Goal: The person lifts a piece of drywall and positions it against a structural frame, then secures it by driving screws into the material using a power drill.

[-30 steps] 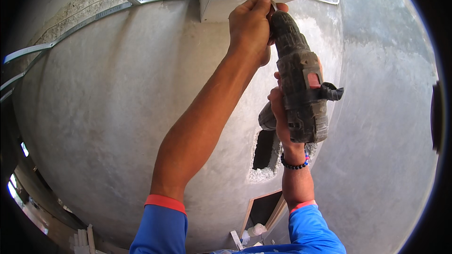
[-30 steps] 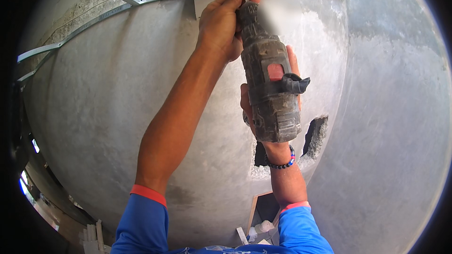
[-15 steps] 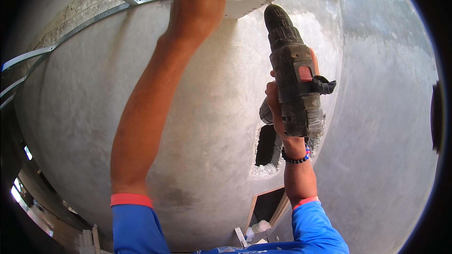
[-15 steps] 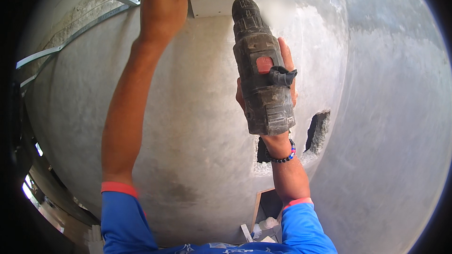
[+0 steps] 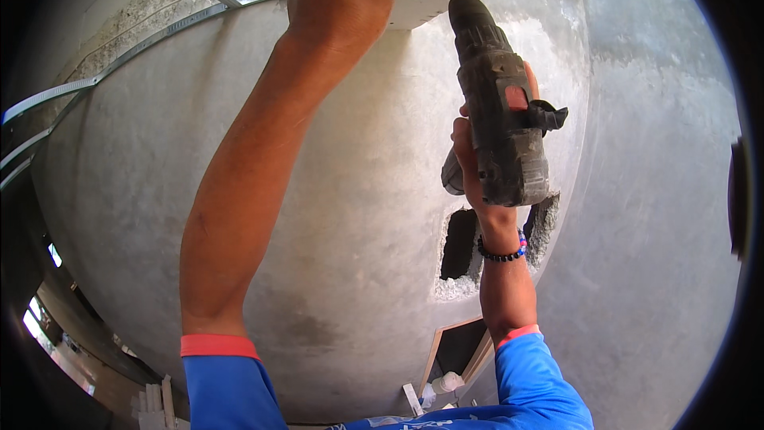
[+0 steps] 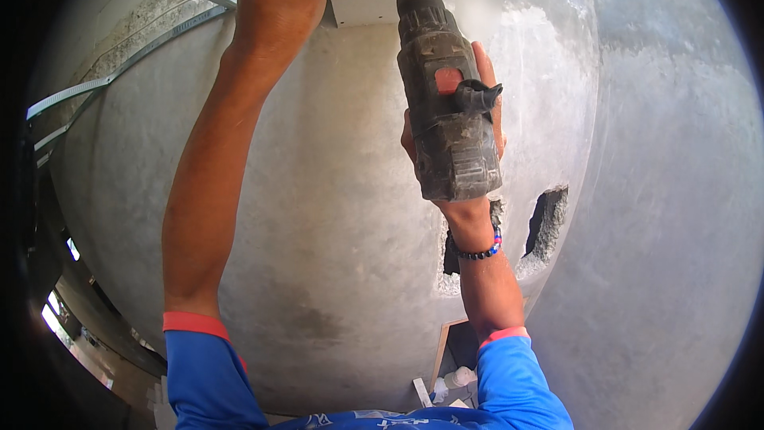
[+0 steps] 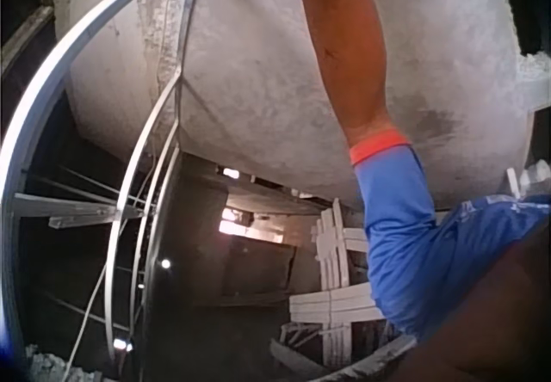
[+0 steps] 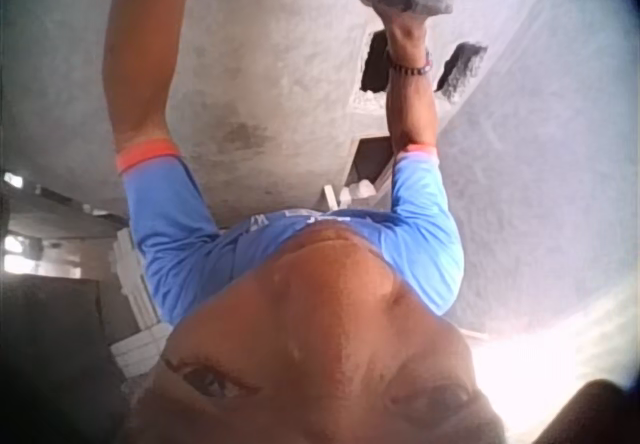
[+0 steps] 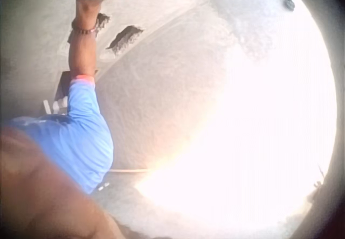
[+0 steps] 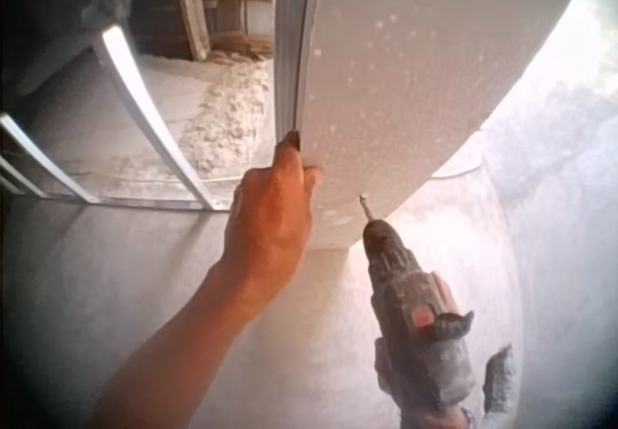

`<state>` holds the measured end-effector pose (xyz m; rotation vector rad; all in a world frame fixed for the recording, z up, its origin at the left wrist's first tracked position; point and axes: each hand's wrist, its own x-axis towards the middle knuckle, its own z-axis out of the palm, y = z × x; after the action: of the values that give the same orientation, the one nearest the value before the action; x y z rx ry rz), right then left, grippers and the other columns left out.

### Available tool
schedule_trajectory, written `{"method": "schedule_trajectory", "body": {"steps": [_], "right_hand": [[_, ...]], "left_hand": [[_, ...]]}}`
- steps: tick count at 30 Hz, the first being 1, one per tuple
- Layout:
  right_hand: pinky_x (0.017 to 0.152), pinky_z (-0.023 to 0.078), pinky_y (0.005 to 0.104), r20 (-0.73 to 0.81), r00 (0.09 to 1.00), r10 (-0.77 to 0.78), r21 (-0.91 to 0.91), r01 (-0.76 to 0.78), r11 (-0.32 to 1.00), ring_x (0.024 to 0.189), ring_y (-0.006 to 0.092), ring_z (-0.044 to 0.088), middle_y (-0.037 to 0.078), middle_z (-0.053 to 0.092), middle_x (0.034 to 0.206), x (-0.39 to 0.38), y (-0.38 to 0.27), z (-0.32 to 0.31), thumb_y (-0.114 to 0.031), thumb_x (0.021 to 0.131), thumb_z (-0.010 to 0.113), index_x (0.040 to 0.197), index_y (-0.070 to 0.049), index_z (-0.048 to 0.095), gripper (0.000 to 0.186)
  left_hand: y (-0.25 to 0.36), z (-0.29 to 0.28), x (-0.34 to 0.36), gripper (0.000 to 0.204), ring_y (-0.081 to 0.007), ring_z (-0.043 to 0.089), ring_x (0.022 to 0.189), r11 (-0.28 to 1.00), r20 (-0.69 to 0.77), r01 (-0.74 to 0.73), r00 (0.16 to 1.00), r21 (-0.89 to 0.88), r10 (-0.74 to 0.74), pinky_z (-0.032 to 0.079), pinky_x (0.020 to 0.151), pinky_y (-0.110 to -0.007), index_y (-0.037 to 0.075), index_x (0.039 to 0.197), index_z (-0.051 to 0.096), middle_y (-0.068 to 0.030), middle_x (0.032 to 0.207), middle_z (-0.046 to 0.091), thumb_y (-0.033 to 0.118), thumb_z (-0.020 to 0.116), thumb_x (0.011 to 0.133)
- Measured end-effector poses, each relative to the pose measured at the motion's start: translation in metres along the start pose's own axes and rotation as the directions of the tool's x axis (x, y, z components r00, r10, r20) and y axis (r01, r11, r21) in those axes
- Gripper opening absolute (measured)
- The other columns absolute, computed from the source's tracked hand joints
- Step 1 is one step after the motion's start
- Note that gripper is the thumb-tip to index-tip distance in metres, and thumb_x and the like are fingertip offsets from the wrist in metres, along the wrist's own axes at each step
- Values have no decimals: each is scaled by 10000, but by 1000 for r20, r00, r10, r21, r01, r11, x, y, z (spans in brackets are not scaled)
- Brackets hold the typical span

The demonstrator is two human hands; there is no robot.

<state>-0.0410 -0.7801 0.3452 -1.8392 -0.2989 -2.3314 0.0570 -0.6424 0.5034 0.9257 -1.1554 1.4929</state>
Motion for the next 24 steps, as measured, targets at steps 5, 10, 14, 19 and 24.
{"method": "schedule_trajectory", "body": {"steps": [5,10,14,19,24], "right_hand": [[799,544,297,-18,996,-82,109,84,990,929,156,644,120,607,1185,1,8,12,-79,694,762,1424,-33,302,864],[767,559,301,-27,966,-255,-145,249,958,884,158,661,128,641,1131,9,1,10,-88,713,762,1412,-23,328,825],[732,569,297,-63,973,-224,-97,217,971,852,166,675,140,659,1096,7,-3,14,-79,724,768,1413,-24,332,818],[749,564,296,-72,972,-223,-102,215,971,879,180,678,147,655,1114,9,0,15,-83,734,768,1418,-36,333,812],[845,516,296,-52,985,-165,-53,162,985,975,171,623,137,609,1165,8,-1,16,-38,742,727,1410,-14,331,777]], "left_hand": [[-2,-4,-2,278,-403,658,790,999,-7,-15,1000,-35,15,538,642,-435,-63,1103,526,-260,799,651,96,597,886],[12,-13,-3,274,-404,659,778,1000,45,23,999,-7,-23,531,630,-436,-76,1096,524,-279,773,639,88,595,887],[1,-8,0,265,-415,655,769,1000,61,26,998,5,-26,530,618,-433,-82,1085,524,-289,770,633,81,594,888],[1,-6,0,255,-424,654,765,1000,74,26,997,5,-26,531,615,-432,-85,1069,525,-290,772,631,90,590,895],[3,-7,-1,244,-419,657,757,1000,62,12,998,-12,-11,533,613,-431,-88,1051,532,-290,766,629,90,590,895]]}}
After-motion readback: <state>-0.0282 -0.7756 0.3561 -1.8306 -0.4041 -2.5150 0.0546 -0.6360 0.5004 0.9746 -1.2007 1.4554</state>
